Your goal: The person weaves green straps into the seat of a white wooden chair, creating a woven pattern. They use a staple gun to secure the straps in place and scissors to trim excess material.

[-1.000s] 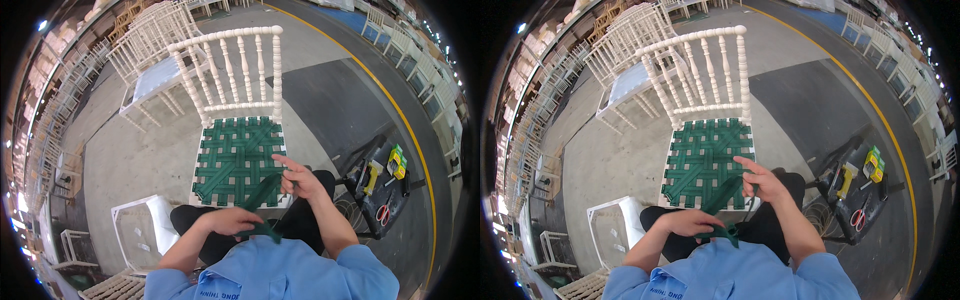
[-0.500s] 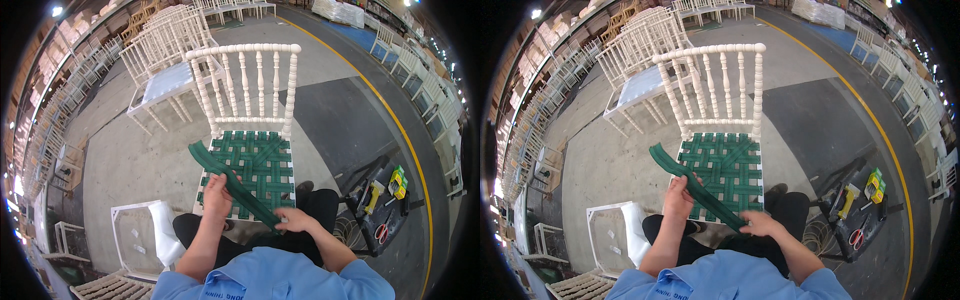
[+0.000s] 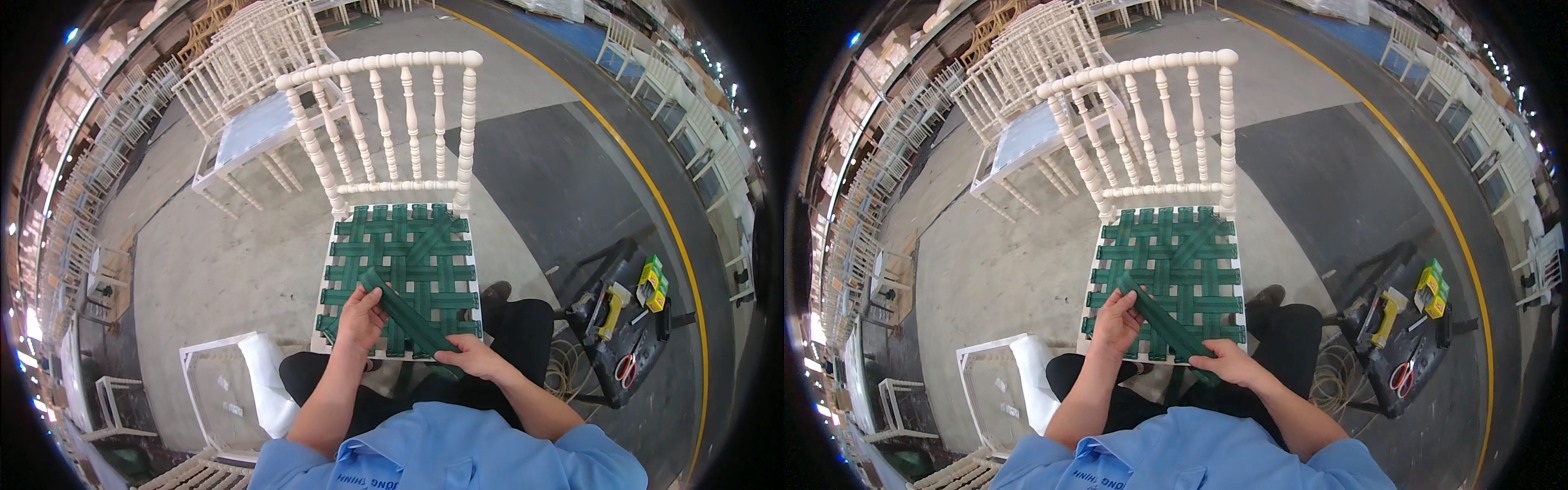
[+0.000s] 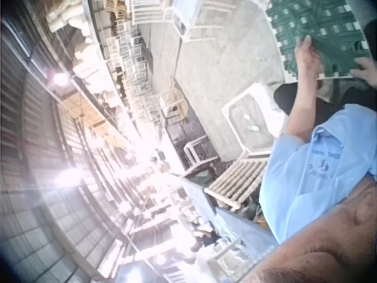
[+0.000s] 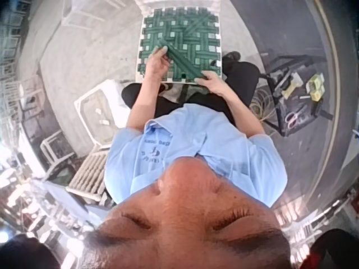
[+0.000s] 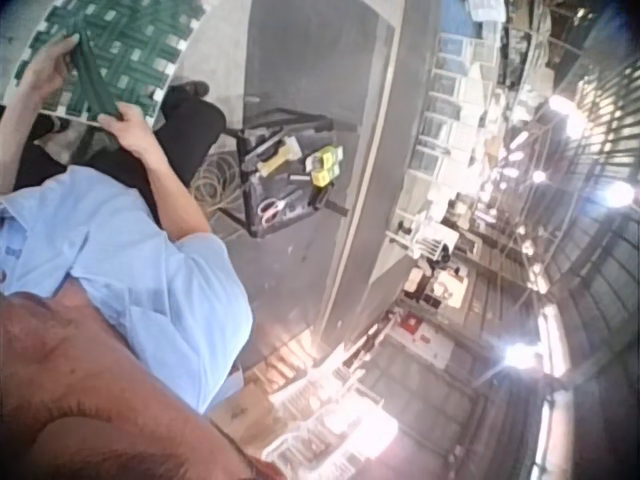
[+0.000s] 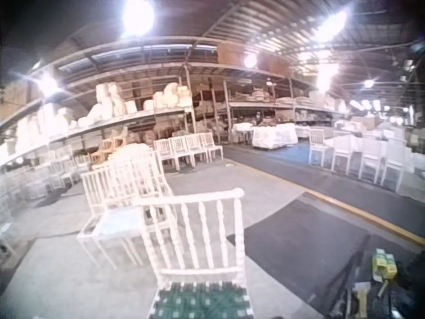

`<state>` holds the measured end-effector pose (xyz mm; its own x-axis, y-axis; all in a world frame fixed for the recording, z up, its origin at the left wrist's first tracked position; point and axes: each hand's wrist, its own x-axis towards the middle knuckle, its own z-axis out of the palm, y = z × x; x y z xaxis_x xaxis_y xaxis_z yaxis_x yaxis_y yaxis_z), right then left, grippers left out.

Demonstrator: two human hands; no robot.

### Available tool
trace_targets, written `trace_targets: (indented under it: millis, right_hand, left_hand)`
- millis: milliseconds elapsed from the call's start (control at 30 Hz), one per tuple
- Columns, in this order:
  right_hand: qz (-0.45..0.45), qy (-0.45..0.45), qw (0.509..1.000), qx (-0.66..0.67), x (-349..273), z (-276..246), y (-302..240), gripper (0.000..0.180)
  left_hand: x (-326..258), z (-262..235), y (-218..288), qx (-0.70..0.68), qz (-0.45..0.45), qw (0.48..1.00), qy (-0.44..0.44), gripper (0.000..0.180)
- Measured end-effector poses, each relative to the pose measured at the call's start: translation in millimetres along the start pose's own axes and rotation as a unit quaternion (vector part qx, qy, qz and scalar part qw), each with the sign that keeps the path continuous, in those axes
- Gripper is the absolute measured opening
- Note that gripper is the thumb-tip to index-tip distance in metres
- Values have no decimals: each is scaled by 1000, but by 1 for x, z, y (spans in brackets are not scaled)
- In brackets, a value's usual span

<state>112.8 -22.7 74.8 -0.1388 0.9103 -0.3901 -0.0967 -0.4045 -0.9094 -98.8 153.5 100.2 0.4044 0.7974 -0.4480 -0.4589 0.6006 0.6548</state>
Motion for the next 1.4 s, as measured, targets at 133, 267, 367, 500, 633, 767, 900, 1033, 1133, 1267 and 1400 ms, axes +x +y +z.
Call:
trace_targets:
  millis: [133,267,367,500,633,767,900,1033,1133,1267,1400]
  right_hand:
    - [73,25,995,60,-14,-36,4,19]
    - [118,105,987,26,1,-62,18,18]
    - [123,141,982,-15,22,-74,32,19]
    - [-75,302,862,-400,41,-68,32,26]
    - [-162,308,875,-337,73,-32,8,36]
    - [122,125,980,93,136,5,-10,29]
    - [200,118,917,325,179,20,-4,53]
    - [203,130,769,592,212,22,7,69]
    - [185,124,675,704,231,20,11,66]
    - [178,100,617,760,251,10,13,75]
    - [172,45,638,749,252,2,23,77]
  left_hand:
    - [51,-6,0,148,2,989,-3,20]
    - [103,-12,-13,406,-8,913,28,26]
    - [127,-18,-31,603,78,792,49,33]
    - [138,-23,-42,712,93,694,54,38]
    - [139,-24,-41,706,101,699,52,38]
    - [136,-24,-44,718,121,683,63,38]
    - [136,-26,-37,695,95,713,16,36]
    - [152,-18,-11,605,2,790,95,30]
    - [172,-5,6,797,-10,603,37,25]
    - [205,9,9,798,-227,557,-23,18]
    - [230,1,7,714,-332,616,-17,26]
